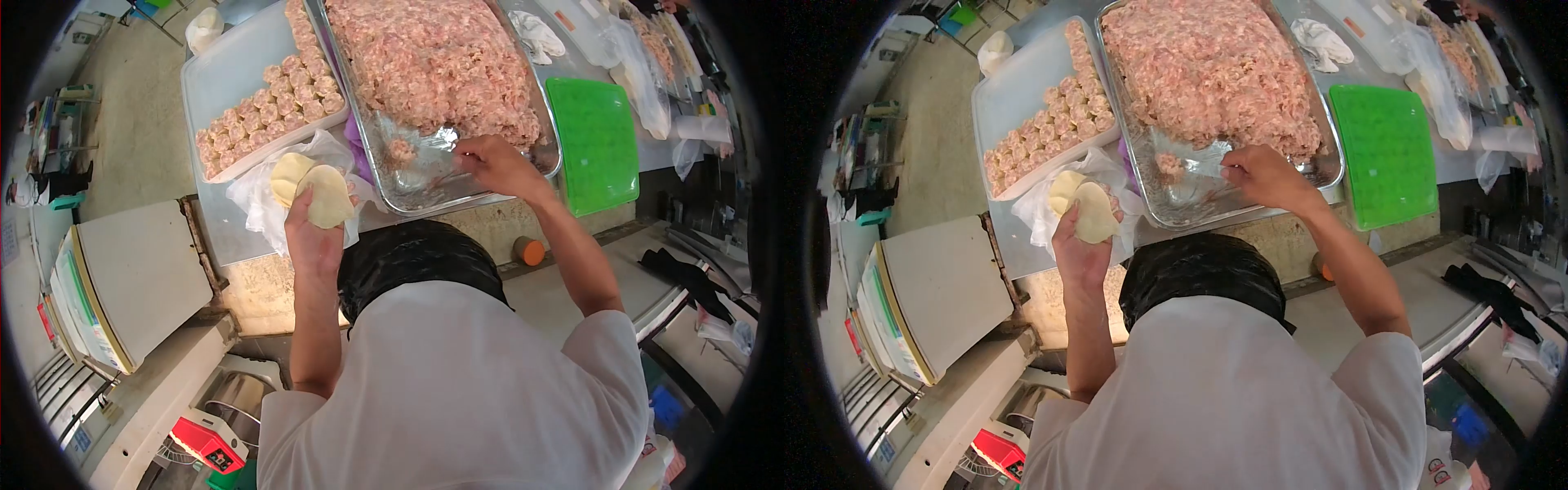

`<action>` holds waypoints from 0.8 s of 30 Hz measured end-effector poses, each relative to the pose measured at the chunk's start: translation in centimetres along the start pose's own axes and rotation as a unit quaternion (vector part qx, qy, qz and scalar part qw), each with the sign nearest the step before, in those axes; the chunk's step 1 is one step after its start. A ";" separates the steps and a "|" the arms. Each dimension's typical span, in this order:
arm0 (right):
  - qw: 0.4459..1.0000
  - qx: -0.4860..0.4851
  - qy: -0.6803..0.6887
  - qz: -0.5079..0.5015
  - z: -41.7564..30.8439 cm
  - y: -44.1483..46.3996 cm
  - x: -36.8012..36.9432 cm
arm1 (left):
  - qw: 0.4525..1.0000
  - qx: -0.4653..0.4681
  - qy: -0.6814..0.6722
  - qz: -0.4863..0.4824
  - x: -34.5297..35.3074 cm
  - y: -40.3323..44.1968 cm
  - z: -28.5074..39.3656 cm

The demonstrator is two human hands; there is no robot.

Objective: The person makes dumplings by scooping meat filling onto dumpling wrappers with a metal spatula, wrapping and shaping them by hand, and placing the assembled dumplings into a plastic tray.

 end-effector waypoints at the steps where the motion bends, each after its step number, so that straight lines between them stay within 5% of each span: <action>1: 1.000 -0.002 0.004 0.000 0.2 -0.1 -0.4 | 1.000 0.000 -0.006 0.014 -0.2 0.1 -0.1; 8: 0.976 0.115 0.182 -0.023 -2.6 -3.4 -2.0 | 0.999 0.010 -0.050 0.011 3.6 1.2 -1.5; 15: 0.965 -0.106 0.135 0.196 -8.3 -4.5 2.5 | 0.978 0.019 -0.188 -0.087 9.0 2.0 -2.2; 21: 0.973 -0.099 0.121 0.170 -9.5 -5.6 -0.5 | 0.993 0.085 -0.065 0.054 5.5 2.9 -1.2; 24: 0.979 -0.136 0.040 0.146 -10.1 -3.8 1.5 | 0.996 0.080 -0.036 -0.035 6.0 3.3 -1.6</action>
Point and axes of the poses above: each hand's wrist, its own y-axis towards the middle knuckle, its own x-axis out of the palm, z = x × y, the point moved 10 cm from there along y, towards the middle knuckle, and after that the axes turned 2 degrees about z, right-handed, at the moved point
